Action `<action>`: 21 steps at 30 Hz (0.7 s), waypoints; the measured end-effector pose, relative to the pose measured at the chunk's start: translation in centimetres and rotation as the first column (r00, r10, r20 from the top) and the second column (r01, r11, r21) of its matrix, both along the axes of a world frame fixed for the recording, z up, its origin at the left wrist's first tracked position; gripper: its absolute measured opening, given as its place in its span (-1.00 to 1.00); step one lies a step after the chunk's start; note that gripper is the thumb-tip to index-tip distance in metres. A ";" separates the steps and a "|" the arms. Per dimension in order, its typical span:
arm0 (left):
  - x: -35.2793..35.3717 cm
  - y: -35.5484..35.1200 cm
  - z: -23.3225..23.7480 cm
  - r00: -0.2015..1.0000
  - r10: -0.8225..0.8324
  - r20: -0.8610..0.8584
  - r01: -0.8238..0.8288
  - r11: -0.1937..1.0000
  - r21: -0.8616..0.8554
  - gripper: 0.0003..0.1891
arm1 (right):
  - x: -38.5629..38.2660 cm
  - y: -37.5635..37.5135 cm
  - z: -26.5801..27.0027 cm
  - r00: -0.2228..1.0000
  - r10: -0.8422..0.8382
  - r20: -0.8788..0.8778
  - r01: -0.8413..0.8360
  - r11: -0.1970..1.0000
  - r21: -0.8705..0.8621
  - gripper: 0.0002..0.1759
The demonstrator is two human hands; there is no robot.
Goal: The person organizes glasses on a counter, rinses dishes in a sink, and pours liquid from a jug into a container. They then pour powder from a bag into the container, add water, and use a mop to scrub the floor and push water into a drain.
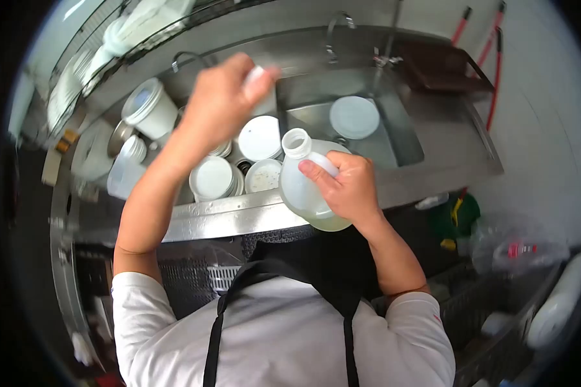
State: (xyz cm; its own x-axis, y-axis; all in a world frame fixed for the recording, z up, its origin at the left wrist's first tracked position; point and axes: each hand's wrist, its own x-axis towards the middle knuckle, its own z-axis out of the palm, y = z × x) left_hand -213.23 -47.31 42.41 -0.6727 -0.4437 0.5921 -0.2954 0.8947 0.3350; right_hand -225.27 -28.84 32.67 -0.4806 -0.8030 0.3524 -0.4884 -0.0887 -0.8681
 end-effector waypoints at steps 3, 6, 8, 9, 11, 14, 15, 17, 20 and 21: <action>4.2 -1.5 0.7 0.970 0.143 -0.194 -0.070 0.937 0.341 -0.53 | -0.4 -1.1 0.2 0.996 0.087 -0.016 -0.088 0.992 -0.091 -0.51; 8.7 -0.1 -3.3 0.940 0.296 -0.170 -0.186 0.862 0.472 -0.54 | -1.9 -1.2 1.7 0.965 0.149 -0.218 -0.194 0.959 -0.206 -0.49; 11.6 1.2 -7.5 0.896 0.410 -0.170 -0.240 0.770 0.590 -0.57 | -2.1 -1.5 3.0 0.927 0.201 -0.317 -0.327 0.847 -0.419 -0.53; 13.2 1.9 -9.9 0.865 0.473 -0.168 -0.262 0.711 0.653 -0.58 | -2.3 -1.5 3.7 0.907 0.213 -0.364 -0.386 0.768 -0.511 -0.55; 16.2 4.2 -14.3 0.781 0.599 -0.178 -0.260 0.570 0.779 -0.59 | -2.9 -1.0 5.3 0.858 0.279 -0.431 -0.491 0.693 -0.528 -0.59; 20.1 9.0 -19.9 0.561 0.819 -0.124 -0.291 0.335 0.896 -0.59 | -3.8 -0.7 7.5 0.776 0.464 -0.427 -0.629 0.613 -0.477 -0.68; 21.4 10.6 -21.2 0.524 0.842 -0.125 -0.288 0.313 0.905 -0.57 | -4.0 -0.8 8.1 0.738 0.524 -0.425 -0.675 0.569 -0.471 -0.73; 23.2 13.6 -22.5 0.350 0.933 -0.085 -0.272 0.189 0.944 -0.49 | -4.1 -1.1 9.4 0.694 0.597 -0.402 -0.716 0.518 -0.468 -0.74; 23.5 17.2 -22.2 0.188 0.973 -0.134 -0.214 0.174 0.961 -0.46 | -4.5 -2.5 9.0 0.594 0.686 -0.421 -0.792 0.408 -0.454 -0.68; 23.2 17.7 -22.4 0.189 0.967 -0.171 -0.160 0.202 0.966 -0.47 | -4.5 -3.1 8.6 0.557 0.706 -0.437 -0.816 0.366 -0.448 -0.64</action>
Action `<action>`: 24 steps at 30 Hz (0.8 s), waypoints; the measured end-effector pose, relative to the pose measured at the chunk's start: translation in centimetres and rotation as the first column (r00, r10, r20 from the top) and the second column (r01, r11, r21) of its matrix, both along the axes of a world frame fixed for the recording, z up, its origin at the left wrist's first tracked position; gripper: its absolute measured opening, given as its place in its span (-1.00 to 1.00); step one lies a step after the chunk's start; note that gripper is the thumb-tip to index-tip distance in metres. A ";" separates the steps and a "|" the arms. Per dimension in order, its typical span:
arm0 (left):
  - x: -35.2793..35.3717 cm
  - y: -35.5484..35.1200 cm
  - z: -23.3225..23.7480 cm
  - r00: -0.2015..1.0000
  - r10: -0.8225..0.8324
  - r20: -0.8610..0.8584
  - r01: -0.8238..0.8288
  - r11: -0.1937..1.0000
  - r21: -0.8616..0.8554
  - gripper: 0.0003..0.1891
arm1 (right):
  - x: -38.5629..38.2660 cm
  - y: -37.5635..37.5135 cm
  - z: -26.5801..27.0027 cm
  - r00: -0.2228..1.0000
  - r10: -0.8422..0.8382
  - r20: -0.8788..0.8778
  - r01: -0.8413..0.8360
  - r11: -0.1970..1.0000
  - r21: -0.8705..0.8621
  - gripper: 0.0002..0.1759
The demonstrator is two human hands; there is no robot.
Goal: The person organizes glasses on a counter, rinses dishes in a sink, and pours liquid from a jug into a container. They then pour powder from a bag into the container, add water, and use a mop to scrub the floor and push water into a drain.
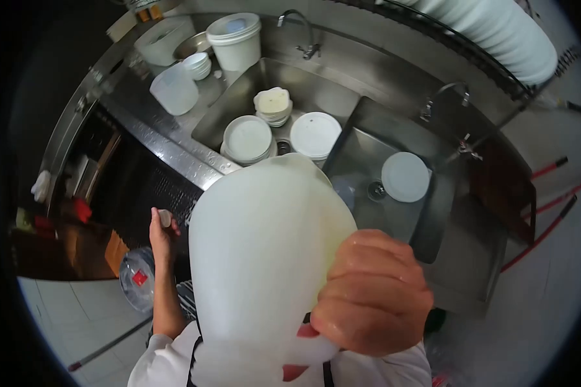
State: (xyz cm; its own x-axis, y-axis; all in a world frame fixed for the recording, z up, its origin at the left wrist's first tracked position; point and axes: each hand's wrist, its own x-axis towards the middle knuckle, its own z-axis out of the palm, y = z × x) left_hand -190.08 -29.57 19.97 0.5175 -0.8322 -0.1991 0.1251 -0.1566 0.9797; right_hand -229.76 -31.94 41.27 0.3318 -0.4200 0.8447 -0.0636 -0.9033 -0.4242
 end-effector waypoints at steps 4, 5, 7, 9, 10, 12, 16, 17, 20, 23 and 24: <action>-3.1 0.2 0.3 0.985 -0.149 -0.090 0.142 0.986 -0.083 -0.51 | 3.6 -3.3 -1.1 0.997 -0.079 0.020 0.078 0.995 0.058 -0.52; -4.3 -0.5 0.9 0.973 -0.205 -0.106 0.194 0.975 -0.110 -0.54 | 4.7 -3.9 -2.0 0.989 -0.148 0.022 0.144 0.983 0.114 -0.48; -6.1 -2.7 1.2 0.918 -0.308 -0.251 0.248 0.938 -0.241 -0.58 | 7.1 -5.5 -2.2 0.980 -0.196 -0.039 0.200 0.963 0.179 -0.46; -6.6 -4.8 -0.1 0.821 -0.409 -0.398 0.259 0.889 -0.378 -0.61 | 9.8 -7.2 -2.3 0.982 -0.163 -0.095 0.188 0.894 0.407 -0.48; -6.5 -6.1 -1.0 0.780 -0.462 -0.422 0.285 0.863 -0.417 -0.62 | 11.3 -8.3 -2.4 0.981 -0.149 -0.123 0.191 0.838 0.510 -0.48; -7.5 -8.9 -2.9 0.856 -0.426 -0.291 0.302 0.871 -0.386 -0.57 | 14.7 -11.3 -3.3 0.993 -0.104 -0.060 0.118 0.764 0.634 -0.55; -4.5 -16.2 -3.3 0.764 -0.389 -0.516 0.184 0.896 -0.403 -0.48 | 23.8 -18.5 -3.5 0.986 -0.139 -0.096 0.163 0.644 0.747 -0.60; -3.3 -17.8 -3.3 0.735 -0.365 -0.572 0.142 0.907 -0.396 -0.46 | 25.8 -20.7 -3.8 0.981 -0.146 -0.124 0.189 0.630 0.753 -0.61; 0.3 -22.2 -3.5 0.693 -0.279 -0.665 0.064 0.942 -0.329 -0.41 | 31.8 -27.3 -4.5 0.945 -0.164 -0.285 0.323 0.615 0.719 -0.61; 4.0 -25.4 -3.0 0.566 -0.235 -0.790 0.067 0.969 -0.239 -0.38 | 37.0 -33.3 -5.2 0.858 -0.168 -0.485 0.473 0.627 0.619 -0.57; 4.8 -26.3 -3.3 0.526 -0.225 -0.820 0.080 0.973 -0.216 -0.37 | 38.4 -35.1 -5.9 0.839 -0.155 -0.522 0.487 0.642 0.592 -0.55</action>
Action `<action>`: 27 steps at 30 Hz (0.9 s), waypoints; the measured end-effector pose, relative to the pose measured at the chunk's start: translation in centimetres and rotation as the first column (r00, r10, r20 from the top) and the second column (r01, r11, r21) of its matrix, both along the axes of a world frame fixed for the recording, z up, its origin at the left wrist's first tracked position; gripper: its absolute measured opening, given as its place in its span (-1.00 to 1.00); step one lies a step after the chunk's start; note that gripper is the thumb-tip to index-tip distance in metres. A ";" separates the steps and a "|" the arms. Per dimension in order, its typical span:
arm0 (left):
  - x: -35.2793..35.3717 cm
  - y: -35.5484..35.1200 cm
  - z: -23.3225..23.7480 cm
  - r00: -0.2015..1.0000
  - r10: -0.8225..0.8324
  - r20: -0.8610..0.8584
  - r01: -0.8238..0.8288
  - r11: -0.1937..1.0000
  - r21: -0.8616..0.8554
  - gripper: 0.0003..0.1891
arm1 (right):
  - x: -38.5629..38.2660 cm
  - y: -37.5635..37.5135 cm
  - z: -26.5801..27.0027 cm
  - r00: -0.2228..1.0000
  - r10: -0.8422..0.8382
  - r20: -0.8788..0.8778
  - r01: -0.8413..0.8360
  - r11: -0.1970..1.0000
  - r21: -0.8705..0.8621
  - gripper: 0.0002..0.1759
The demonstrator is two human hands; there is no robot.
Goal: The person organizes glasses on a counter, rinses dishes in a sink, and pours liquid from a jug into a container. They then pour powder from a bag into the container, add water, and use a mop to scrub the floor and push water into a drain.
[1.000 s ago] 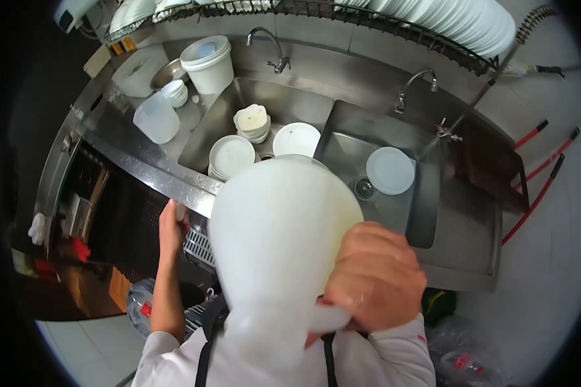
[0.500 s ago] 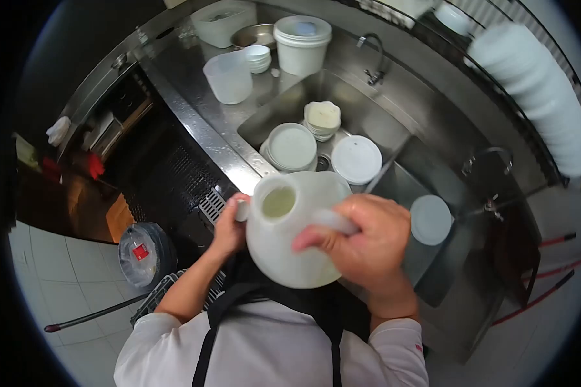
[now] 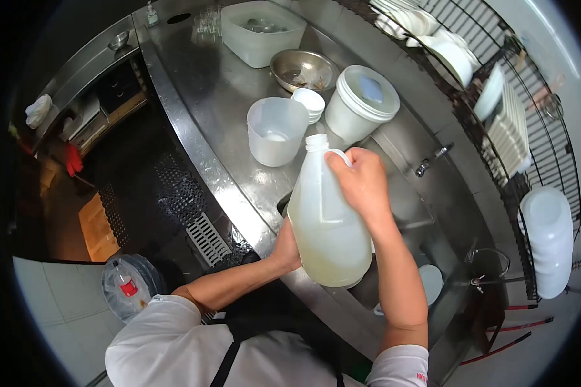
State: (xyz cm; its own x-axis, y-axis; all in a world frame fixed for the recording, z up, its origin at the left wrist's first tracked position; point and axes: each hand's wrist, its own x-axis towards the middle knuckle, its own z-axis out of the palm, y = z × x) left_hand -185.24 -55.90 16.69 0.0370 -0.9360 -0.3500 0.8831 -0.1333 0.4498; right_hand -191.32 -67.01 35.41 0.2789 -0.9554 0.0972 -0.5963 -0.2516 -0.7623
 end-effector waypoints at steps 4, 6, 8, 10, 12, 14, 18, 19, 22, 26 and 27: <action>2.0 -1.6 0.2 0.982 -0.032 -0.188 0.064 0.984 0.167 -0.39 | 4.2 -5.3 -2.9 0.969 0.068 -0.236 -0.061 0.997 0.038 -0.52; 2.4 -2.0 0.0 0.978 -0.027 -0.209 0.069 0.979 0.193 -0.41 | 5.5 -6.6 -3.4 0.938 0.085 -0.335 -0.057 0.994 0.093 -0.51; 2.5 -2.3 -0.2 0.972 -0.028 -0.232 0.082 0.971 0.224 -0.43 | 6.6 -7.4 -3.3 0.901 0.105 -0.422 -0.048 0.988 0.143 -0.50; 2.5 -2.3 -0.4 0.965 -0.044 -0.258 0.110 0.962 0.249 -0.45 | 7.1 -8.0 -3.7 0.890 0.104 -0.445 -0.036 0.987 0.159 -0.51; 2.6 -2.3 -0.4 0.959 -0.078 -0.273 0.150 0.955 0.254 -0.46 | 7.4 -8.4 -3.6 0.874 0.121 -0.470 -0.037 0.982 0.184 -0.52; 2.7 -2.4 -0.3 0.955 -0.089 -0.283 0.167 0.950 0.262 -0.51 | 7.6 -8.5 -3.0 0.860 0.144 -0.490 -0.039 0.975 0.218 -0.52; 3.1 -2.3 1.1 0.952 -0.077 -0.295 0.170 0.937 0.305 -0.59 | 7.7 -8.8 -2.8 0.860 0.152 -0.488 -0.042 0.972 0.230 -0.51; 3.2 -2.3 1.3 0.953 -0.080 -0.294 0.175 0.933 0.314 -0.59 | 7.7 -8.9 -2.8 0.860 0.155 -0.487 -0.046 0.973 0.228 -0.51; 3.2 -2.5 1.0 0.961 -0.077 -0.264 0.153 0.948 0.280 -0.51 | 7.7 -9.1 -2.7 0.856 0.161 -0.491 -0.055 0.973 0.224 -0.51; 3.7 -2.6 1.7 0.963 -0.087 -0.254 0.165 0.938 0.304 -0.52 | 8.1 -9.1 -2.6 0.855 0.164 -0.491 -0.066 0.975 0.211 -0.50; 3.8 -2.6 1.9 0.965 -0.089 -0.249 0.165 0.939 0.303 -0.52 | 8.2 -9.1 -2.5 0.851 0.169 -0.498 -0.067 0.974 0.216 -0.51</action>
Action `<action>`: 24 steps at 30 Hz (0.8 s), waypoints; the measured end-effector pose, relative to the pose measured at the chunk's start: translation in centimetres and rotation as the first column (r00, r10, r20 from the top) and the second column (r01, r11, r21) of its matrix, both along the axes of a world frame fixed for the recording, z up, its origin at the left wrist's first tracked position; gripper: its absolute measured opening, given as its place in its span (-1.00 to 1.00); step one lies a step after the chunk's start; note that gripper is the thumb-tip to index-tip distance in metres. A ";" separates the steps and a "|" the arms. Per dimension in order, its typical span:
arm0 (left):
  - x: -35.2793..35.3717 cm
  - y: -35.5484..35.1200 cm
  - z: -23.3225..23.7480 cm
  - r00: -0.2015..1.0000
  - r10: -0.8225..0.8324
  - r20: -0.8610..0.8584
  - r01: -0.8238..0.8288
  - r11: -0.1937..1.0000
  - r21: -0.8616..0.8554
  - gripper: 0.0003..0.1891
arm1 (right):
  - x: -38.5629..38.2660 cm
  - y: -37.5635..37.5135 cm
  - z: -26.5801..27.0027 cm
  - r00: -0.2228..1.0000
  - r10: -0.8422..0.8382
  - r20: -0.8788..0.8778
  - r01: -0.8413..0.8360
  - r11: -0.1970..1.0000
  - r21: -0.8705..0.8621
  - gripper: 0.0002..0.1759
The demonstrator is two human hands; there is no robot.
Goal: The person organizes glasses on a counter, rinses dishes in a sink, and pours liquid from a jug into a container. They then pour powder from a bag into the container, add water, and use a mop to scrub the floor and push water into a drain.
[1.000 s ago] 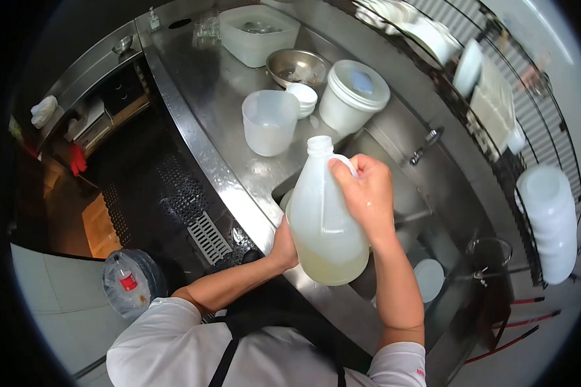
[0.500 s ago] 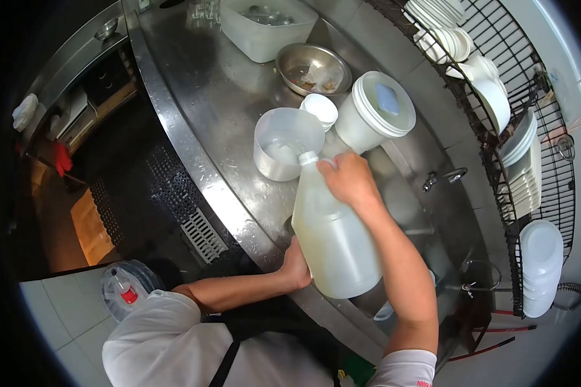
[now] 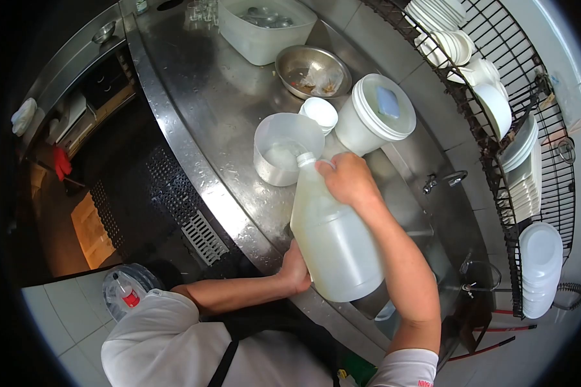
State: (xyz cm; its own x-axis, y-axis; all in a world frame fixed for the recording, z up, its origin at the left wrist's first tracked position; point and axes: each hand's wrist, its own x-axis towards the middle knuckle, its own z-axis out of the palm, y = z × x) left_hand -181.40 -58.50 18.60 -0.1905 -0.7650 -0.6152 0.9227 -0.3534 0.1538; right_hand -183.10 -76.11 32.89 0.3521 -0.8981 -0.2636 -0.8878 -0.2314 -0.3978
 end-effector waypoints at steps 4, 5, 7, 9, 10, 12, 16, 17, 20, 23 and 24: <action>-0.1 0.1 0.0 0.999 0.023 -0.024 -0.023 1.000 -0.019 -0.52 | 0.4 0.1 0.3 1.000 0.006 -0.016 -0.006 1.000 0.025 -0.51; -0.2 0.1 -0.2 0.999 0.022 -0.031 -0.022 1.000 -0.015 -0.51 | 0.4 0.1 0.3 1.000 0.007 -0.015 -0.006 0.999 0.033 -0.51; -0.4 0.2 -0.7 0.999 0.018 -0.043 -0.019 1.000 -0.006 -0.50 | 0.3 0.1 0.2 1.000 0.011 -0.013 -0.011 1.000 0.008 -0.52; -0.4 0.3 -1.0 0.999 0.018 -0.037 -0.019 0.999 -0.036 -0.49 | 0.2 0.3 0.2 1.000 0.006 -0.002 -0.006 1.000 0.002 -0.52; -0.4 0.3 -1.0 0.999 0.017 -0.033 -0.018 0.999 -0.051 -0.49 | 0.1 0.4 0.3 1.000 0.000 0.006 0.000 1.000 0.008 -0.52; -0.3 0.3 -0.3 1.000 0.011 -0.015 -0.011 1.000 -0.016 -0.48 | 0.0 0.4 0.4 1.000 -0.007 0.020 0.007 1.000 0.009 -0.52; -0.1 0.2 0.6 0.999 0.032 -0.004 -0.032 0.999 -0.027 -0.48 | -0.3 0.5 0.6 0.999 -0.004 0.035 0.004 1.000 0.007 -0.52; -0.1 0.2 0.7 1.000 0.027 -0.003 -0.027 0.999 -0.029 -0.48 | -0.4 0.4 0.7 0.999 -0.001 0.036 0.001 1.000 0.007 -0.52; -0.1 0.3 0.7 1.000 0.022 0.020 -0.022 0.999 -0.035 -0.47 | -0.3 0.6 1.1 0.999 0.004 0.048 -0.004 1.000 0.005 -0.52; 0.1 -0.1 0.1 0.997 0.050 0.051 -0.046 0.996 -0.078 -0.49 | -1.0 0.7 0.2 0.989 -0.024 0.148 0.038 0.995 -0.094 -0.52; 0.7 -0.6 -0.2 0.997 0.071 0.040 -0.066 0.991 -0.115 -0.54 | -0.9 1.1 0.8 0.983 -0.040 0.180 0.057 0.994 -0.093 -0.54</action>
